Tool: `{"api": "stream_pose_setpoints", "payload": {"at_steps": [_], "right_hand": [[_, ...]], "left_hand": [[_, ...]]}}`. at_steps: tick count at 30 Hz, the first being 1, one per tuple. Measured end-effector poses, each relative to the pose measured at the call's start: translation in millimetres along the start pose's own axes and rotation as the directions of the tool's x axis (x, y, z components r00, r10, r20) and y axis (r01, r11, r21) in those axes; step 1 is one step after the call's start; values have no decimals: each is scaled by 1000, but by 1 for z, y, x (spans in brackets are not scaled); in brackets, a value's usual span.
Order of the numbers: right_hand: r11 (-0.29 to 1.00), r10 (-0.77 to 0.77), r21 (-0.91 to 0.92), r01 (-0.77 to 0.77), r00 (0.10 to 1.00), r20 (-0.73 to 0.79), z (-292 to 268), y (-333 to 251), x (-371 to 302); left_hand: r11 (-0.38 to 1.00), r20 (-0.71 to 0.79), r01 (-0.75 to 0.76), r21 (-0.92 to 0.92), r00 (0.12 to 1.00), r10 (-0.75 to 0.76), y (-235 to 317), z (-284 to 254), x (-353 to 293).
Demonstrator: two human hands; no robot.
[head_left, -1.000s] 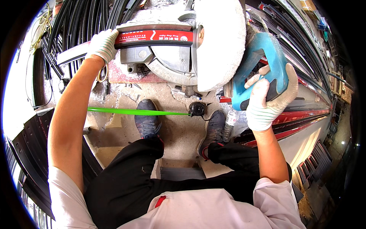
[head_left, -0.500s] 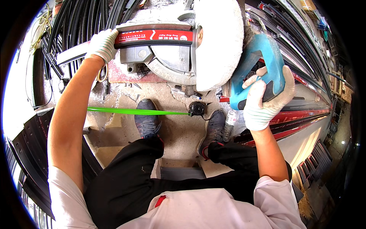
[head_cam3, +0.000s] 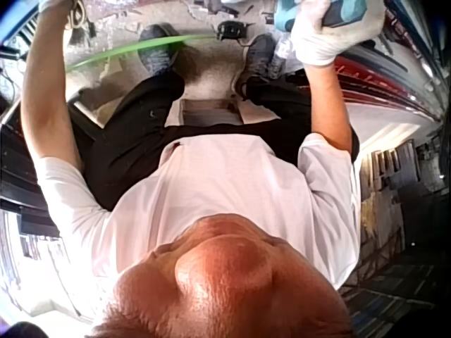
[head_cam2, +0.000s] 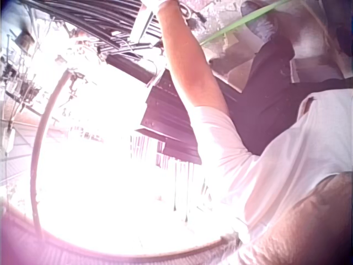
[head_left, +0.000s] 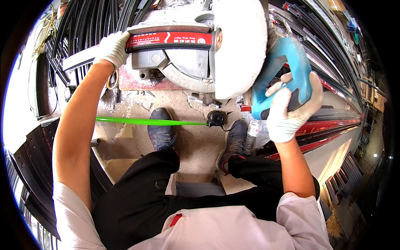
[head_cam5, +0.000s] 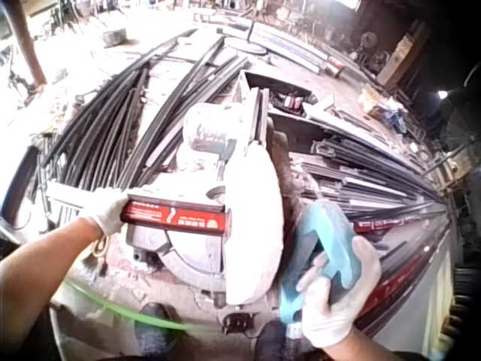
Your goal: The person measures a black window frame profile with a tape measure, marks the cut line with a marker, and cuts the profile using a miter saw. The person then fits the cut piece into the frame assembly.
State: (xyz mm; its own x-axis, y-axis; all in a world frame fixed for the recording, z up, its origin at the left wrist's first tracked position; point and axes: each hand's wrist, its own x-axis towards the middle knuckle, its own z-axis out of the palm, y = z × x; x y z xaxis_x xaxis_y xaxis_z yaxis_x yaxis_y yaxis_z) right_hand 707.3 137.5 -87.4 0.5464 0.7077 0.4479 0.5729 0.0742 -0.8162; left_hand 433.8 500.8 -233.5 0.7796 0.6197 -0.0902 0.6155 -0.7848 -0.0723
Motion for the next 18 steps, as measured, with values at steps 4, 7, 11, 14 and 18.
{"api": "stream_pose_setpoints", "payload": {"at_steps": [4, 7, 11, 14, 18], "right_hand": [[998, 59, -35, -58, 998, 25, -7, -22, 35], [986, 152, -74, -151, 988, 4, -5, -46, 70], [969, 134, -220, -115, 988, 75, -13, -63, 129], [988, 147, -73, -139, 982, 116, -8, -63, 162], [980, 158, 87, -176, 970, 182, -11, -64, 214]], "left_hand": [[1000, 24, 17, -2, 1000, -17, 4, -3, 2], [1000, 59, 21, -4, 998, -21, 2, -5, -4], [999, 71, 27, -28, 997, -25, 3, -9, -8], [997, 99, 63, -34, 993, -60, 0, -15, -21], [993, 120, 78, -91, 990, -67, 2, -24, -28]]}}
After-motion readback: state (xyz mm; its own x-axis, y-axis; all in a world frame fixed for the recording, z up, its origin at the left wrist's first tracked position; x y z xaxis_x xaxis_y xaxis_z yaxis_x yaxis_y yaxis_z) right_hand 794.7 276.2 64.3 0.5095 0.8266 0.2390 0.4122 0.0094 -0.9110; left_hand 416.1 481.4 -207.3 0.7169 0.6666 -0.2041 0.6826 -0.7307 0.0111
